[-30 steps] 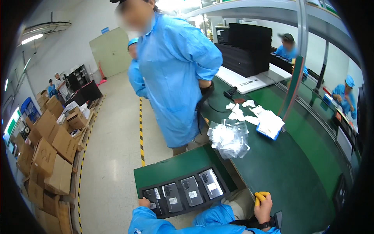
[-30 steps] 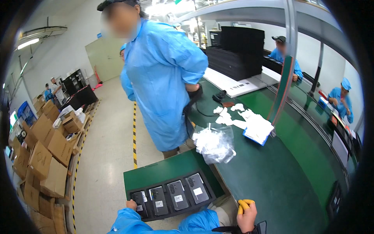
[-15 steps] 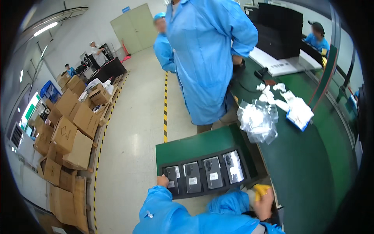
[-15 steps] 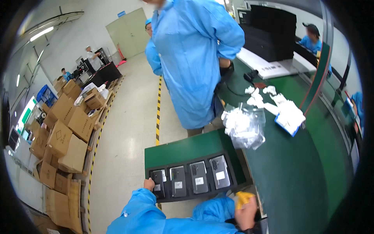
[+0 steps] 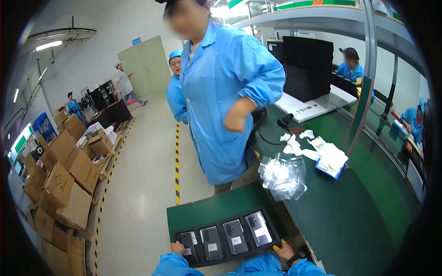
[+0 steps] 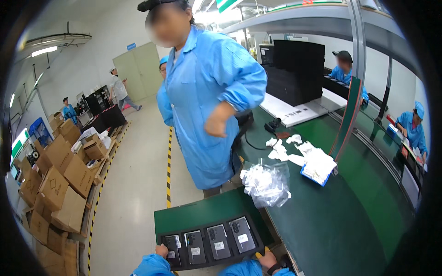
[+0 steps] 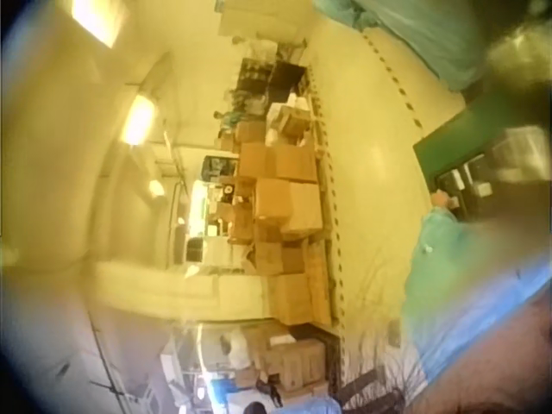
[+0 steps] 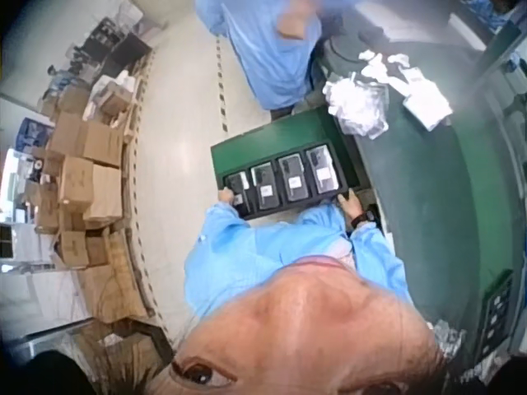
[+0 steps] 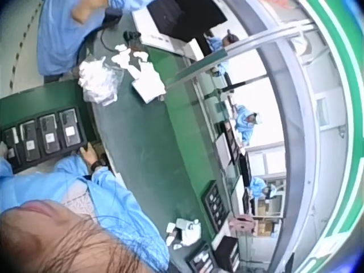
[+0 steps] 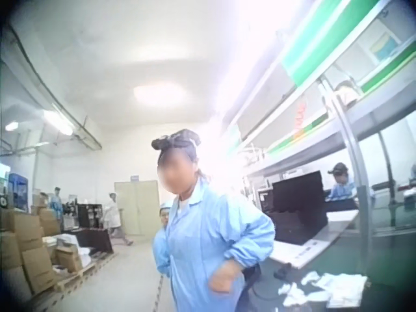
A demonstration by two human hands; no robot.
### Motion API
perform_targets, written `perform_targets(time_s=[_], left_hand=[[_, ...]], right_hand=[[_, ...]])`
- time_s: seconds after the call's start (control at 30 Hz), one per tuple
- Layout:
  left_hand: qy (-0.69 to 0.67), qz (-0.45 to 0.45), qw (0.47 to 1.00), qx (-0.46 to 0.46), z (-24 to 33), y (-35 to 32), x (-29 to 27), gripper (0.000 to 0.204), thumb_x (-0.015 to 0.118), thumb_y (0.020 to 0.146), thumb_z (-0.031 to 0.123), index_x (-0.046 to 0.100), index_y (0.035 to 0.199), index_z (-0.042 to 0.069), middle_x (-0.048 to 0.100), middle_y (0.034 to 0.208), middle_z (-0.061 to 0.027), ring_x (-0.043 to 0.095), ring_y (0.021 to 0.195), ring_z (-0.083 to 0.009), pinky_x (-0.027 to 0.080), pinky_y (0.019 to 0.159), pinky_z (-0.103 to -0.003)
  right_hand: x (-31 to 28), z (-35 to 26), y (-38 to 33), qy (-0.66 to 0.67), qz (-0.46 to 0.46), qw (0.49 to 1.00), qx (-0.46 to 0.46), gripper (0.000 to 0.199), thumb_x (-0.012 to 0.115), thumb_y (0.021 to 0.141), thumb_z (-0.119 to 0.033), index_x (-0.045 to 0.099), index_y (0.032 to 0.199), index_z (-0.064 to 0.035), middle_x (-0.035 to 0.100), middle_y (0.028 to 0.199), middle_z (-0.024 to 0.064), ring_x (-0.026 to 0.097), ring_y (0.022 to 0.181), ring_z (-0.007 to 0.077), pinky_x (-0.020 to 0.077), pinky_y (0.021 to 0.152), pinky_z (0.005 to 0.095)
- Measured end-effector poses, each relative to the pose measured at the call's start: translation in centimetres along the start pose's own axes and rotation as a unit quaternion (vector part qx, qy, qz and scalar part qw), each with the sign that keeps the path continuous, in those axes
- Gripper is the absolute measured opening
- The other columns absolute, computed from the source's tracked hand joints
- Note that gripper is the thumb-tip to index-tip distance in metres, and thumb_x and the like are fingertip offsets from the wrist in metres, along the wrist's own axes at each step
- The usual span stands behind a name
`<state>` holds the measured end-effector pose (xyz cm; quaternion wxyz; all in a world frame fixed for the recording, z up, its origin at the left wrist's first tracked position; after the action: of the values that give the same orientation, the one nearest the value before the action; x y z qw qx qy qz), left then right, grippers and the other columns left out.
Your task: Cleaning the camera lenses and back surface of multiple smartphones on an assembly line using a wipe.
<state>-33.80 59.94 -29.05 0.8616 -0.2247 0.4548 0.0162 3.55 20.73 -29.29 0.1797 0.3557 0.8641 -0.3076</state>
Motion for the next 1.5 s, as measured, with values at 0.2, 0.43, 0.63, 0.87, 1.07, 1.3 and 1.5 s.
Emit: perform_targets(time_s=[0.2, 0.43, 0.63, 0.87, 1.07, 1.3, 1.5], left_hand=[[0.003, 0.009, 1.0, 0.013, -0.4, 0.4, 0.3, 0.043, 0.052, 0.096, 0.025, 0.054, 0.117, -0.012, 0.059, 0.118, -0.0325, 0.057, 0.112, -0.0452, 0.046, 0.094, -0.048], [-0.004, -0.017, 1.0, -0.02, -0.6, 1.1, 0.4, 0.045, 0.055, 0.095, 0.025, 0.055, 0.119, -0.013, 0.057, 0.123, -0.033, 0.055, 0.118, -0.0435, 0.045, 0.098, -0.046], [0.034, -0.059, 0.998, 0.0, -2.5, 4.0, 0.3, 0.046, 0.053, 0.097, 0.03, 0.055, 0.118, -0.011, 0.058, 0.122, -0.0317, 0.056, 0.115, -0.044, 0.045, 0.096, -0.048], [0.051, -0.001, 0.99, 0.132, 2.6, 4.3, -5.5, 0.05, 0.049, 0.098, 0.034, 0.053, 0.117, -0.012, 0.058, 0.119, -0.0333, 0.056, 0.115, -0.0459, 0.046, 0.094, -0.048], [-0.095, -0.06, 0.95, 0.291, 15.5, -3.4, -13.0, 0.049, 0.048, 0.099, 0.039, 0.059, 0.107, -0.008, 0.065, 0.102, -0.0221, 0.062, 0.093, -0.0308, 0.049, 0.082, -0.043], [-0.211, -0.339, 0.838, 0.373, 27.3, -16.4, -12.6, 0.032, 0.054, 0.1, 0.028, 0.058, 0.11, -0.002, 0.063, 0.104, -0.0077, 0.059, 0.094, -0.0167, 0.048, 0.082, -0.032], [-0.147, -0.551, 0.712, 0.41, 34.7, -32.5, -1.7, 0.039, 0.058, 0.097, 0.017, 0.051, 0.128, -0.005, 0.06, 0.121, -0.0095, 0.054, 0.11, -0.0157, 0.04, 0.096, -0.03]], right_hand=[[-1.9, -4.5, -1.3, -0.004, 0.046, 0.998, -0.035, 0.061, 0.077, 0.075, -0.027, 0.054, 0.121, 0.0062, 0.063, 0.113, 0.0273, 0.062, 0.107, 0.0392, 0.0489, 0.09, 0.0412], [-2.4, -5.6, -0.5, 0.174, 0.172, 0.969, 0.043, 0.048, 0.083, 0.074, -0.025, 0.055, 0.1, 0.0036, 0.064, 0.085, 0.0173, 0.063, 0.078, 0.028, 0.0491, 0.07, 0.037], [-2.1, -10.7, -3.9, 0.191, 0.158, 0.968, -0.031, 0.063, 0.082, 0.071, -0.02, 0.05, 0.12, 0.002, 0.064, 0.094, 0.0189, 0.064, 0.083, 0.0314, 0.0497, 0.073, 0.0382], [-6.7, -18.5, -13.9, 0.104, 0.134, 0.966, -0.194, 0.06, 0.082, 0.071, -0.016, 0.057, 0.125, -0.0063, 0.057, 0.094, 0.004, 0.054, 0.076, 0.0129, 0.0478, 0.068, 0.0273], [-13.9, -19.2, -19.6, 0.168, 0.183, 0.943, -0.221, 0.05, 0.074, 0.08, -0.017, 0.055, 0.125, -0.0085, 0.055, 0.096, 0.0105, 0.056, 0.078, 0.0229, 0.0479, 0.07, 0.0311], [-18.9, -13.7, -29.5, 0.187, 0.335, 0.917, -0.11, 0.049, 0.065, 0.085, -0.01, 0.05, 0.131, -0.006, 0.053, 0.104, 0.0143, 0.057, 0.081, 0.024, 0.0483, 0.07, 0.0325], [-18.5, -5.3, -38.7, 0.133, 0.553, 0.821, 0.049, 0.046, 0.059, 0.086, -0.002, 0.05, 0.131, -0.0004, 0.055, 0.11, 0.0165, 0.058, 0.093, 0.0273, 0.0495, 0.077, 0.0307]])
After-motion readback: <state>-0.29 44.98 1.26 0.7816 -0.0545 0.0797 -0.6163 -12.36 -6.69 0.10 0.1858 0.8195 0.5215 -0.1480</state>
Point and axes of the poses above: each hand's wrist, its own y-axis towards the middle knuckle, its own x-axis out of the palm, z = x × y, the point moved 5 cm from there along y, towards the middle knuckle
